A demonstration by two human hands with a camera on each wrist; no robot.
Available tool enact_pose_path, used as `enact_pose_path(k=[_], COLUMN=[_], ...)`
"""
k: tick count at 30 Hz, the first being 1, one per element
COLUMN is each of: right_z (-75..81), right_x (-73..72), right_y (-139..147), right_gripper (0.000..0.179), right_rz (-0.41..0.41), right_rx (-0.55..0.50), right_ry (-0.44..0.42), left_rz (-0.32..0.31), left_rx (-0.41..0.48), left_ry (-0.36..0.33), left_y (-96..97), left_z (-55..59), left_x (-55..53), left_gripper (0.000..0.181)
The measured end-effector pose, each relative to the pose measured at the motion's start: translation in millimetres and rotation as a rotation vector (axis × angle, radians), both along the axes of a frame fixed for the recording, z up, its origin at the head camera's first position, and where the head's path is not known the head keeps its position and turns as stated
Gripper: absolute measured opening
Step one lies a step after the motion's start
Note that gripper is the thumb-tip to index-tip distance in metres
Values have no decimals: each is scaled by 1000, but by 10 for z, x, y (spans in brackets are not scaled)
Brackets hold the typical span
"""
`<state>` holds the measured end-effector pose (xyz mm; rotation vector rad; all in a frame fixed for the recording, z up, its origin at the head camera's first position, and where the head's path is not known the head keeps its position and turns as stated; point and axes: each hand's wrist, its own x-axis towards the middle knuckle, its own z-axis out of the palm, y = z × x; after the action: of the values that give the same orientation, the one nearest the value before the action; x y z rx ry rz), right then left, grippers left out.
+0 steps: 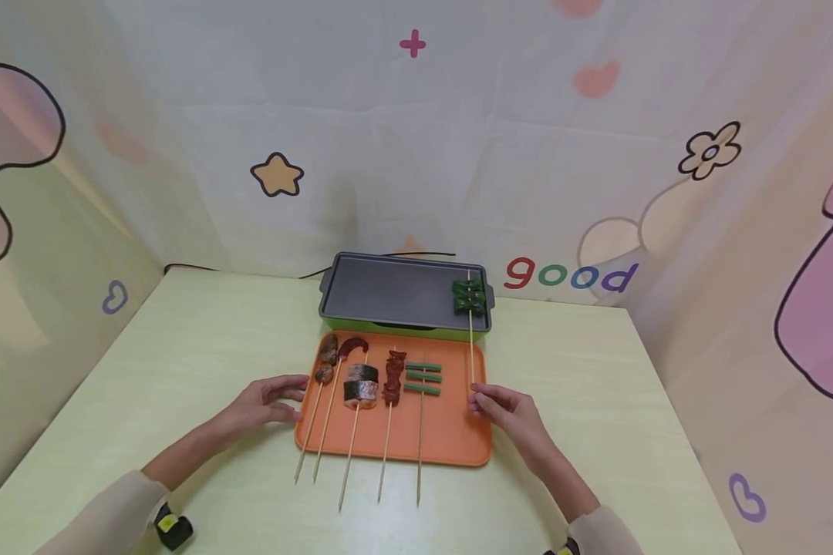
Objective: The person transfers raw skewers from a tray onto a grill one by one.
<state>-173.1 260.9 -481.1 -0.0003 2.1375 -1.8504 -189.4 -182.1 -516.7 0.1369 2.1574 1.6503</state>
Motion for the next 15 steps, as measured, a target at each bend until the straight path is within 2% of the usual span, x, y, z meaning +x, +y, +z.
enact_pose_path(k=[4,10,15], right_z=[-28,-42,-38], right_x=[141,365,507], right_y=[27,18,-23], right_gripper=[52,53,50], right_rz=[56,122,202], right_rx=[-15,-3,-34], right_ry=[17,-4,1], left_rz=[-5,-19,-22], left_rx=[-4,-1,-3], left_ry=[8,15,9], left_y=[-7,-27,-19], left_z=[6,6,-1], left_x=[11,21,-3], left_gripper=[62,62,62])
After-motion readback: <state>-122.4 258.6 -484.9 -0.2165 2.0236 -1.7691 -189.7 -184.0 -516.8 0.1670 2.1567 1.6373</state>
